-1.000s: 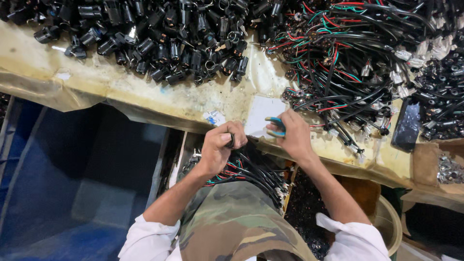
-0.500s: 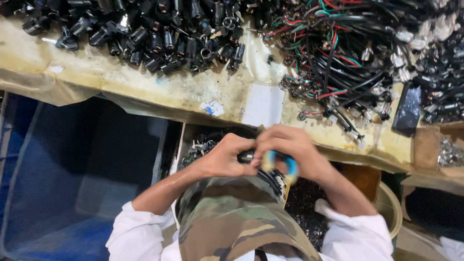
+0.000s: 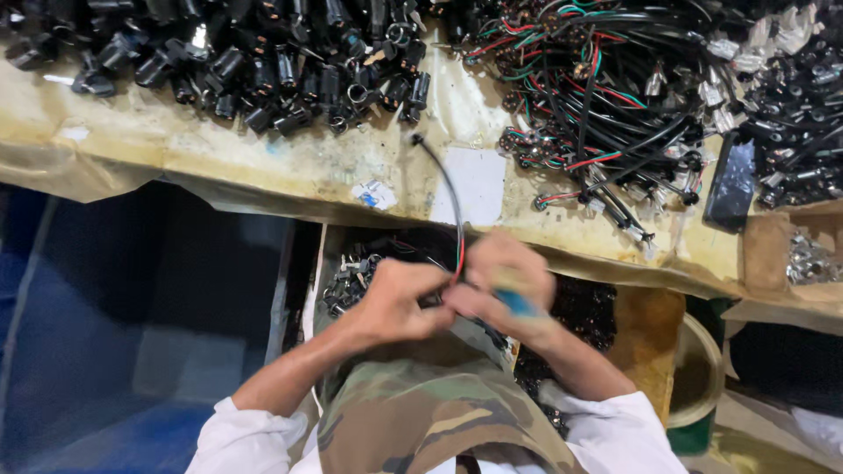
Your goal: The person repeatedly picks up black cylindrical components and wire harnesses from a table, uses blue-handled pliers to strip or adjust the wires, and places the components back on the table. The process is continuous and repetitive throughout the clip.
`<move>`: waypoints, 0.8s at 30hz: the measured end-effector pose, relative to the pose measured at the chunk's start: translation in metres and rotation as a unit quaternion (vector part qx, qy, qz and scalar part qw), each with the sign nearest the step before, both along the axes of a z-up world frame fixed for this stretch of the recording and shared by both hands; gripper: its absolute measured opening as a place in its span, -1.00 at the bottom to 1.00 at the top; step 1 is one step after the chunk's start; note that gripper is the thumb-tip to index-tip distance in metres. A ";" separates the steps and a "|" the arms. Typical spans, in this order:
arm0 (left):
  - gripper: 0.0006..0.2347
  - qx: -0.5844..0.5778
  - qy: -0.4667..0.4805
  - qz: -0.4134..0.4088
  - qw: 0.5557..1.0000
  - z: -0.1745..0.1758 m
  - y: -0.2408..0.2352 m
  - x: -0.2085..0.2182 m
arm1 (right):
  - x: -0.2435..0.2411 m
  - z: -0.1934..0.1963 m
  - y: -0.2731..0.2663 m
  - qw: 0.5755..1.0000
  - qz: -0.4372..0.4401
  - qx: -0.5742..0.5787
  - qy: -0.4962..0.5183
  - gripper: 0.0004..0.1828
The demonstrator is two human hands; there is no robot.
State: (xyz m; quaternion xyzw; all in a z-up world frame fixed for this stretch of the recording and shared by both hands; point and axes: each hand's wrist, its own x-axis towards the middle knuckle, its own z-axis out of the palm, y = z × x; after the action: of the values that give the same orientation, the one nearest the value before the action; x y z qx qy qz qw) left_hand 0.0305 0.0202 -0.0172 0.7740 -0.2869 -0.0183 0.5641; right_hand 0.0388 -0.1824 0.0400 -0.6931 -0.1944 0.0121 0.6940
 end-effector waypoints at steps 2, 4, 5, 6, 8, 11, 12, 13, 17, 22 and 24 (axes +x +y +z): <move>-0.79 0.006 -0.058 -0.002 0.998 0.002 -0.010 -0.017 | -0.016 -0.004 -0.014 0.947 0.079 0.274 0.148 -0.44; -0.72 0.023 -0.063 -0.051 0.996 0.005 -0.018 -0.029 | -0.025 -0.008 -0.018 0.874 0.186 0.402 0.202 -0.27; -0.67 0.033 -0.069 -0.075 0.994 0.006 -0.020 -0.032 | -0.027 -0.009 -0.020 0.868 0.190 0.407 0.211 -0.26; -0.67 0.018 -0.069 -0.066 0.995 0.006 -0.022 -0.034 | -0.029 -0.010 -0.018 0.862 0.192 0.412 0.222 -0.24; -0.65 -0.013 -0.067 -0.052 0.996 0.006 -0.025 -0.037 | -0.031 -0.009 -0.017 0.852 0.198 0.428 0.229 -0.22; -0.67 -0.015 -0.082 -0.047 0.995 0.003 -0.027 -0.048 | -0.036 -0.005 -0.017 0.854 0.188 0.437 0.211 -0.23; -0.70 -0.031 -0.063 -0.049 0.996 0.001 -0.028 -0.049 | -0.035 -0.004 -0.017 0.867 0.177 0.424 0.193 -0.23; -0.74 -0.048 -0.045 -0.050 0.997 0.000 -0.029 -0.049 | -0.035 -0.002 -0.017 0.880 0.166 0.410 0.174 -0.23; -0.76 -0.087 -0.048 -0.044 0.994 0.004 -0.036 -0.047 | -0.048 0.000 -0.011 0.900 0.165 0.381 0.135 -0.42; -0.77 0.025 -0.073 -0.097 0.992 0.037 -0.013 -0.003 | -0.025 -0.005 -0.022 0.975 0.149 0.165 0.005 -0.49; -0.83 -0.033 -0.014 -0.207 0.978 0.050 0.014 0.009 | 0.005 -0.012 -0.037 0.976 0.004 0.217 -0.010 -0.54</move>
State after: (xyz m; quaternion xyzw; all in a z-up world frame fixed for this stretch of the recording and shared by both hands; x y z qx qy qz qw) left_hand 0.0395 0.0346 0.0330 0.6790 -0.4493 -0.1141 0.5693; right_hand 0.0439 -0.2197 0.0281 -0.5255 -0.2020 -0.0348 0.8257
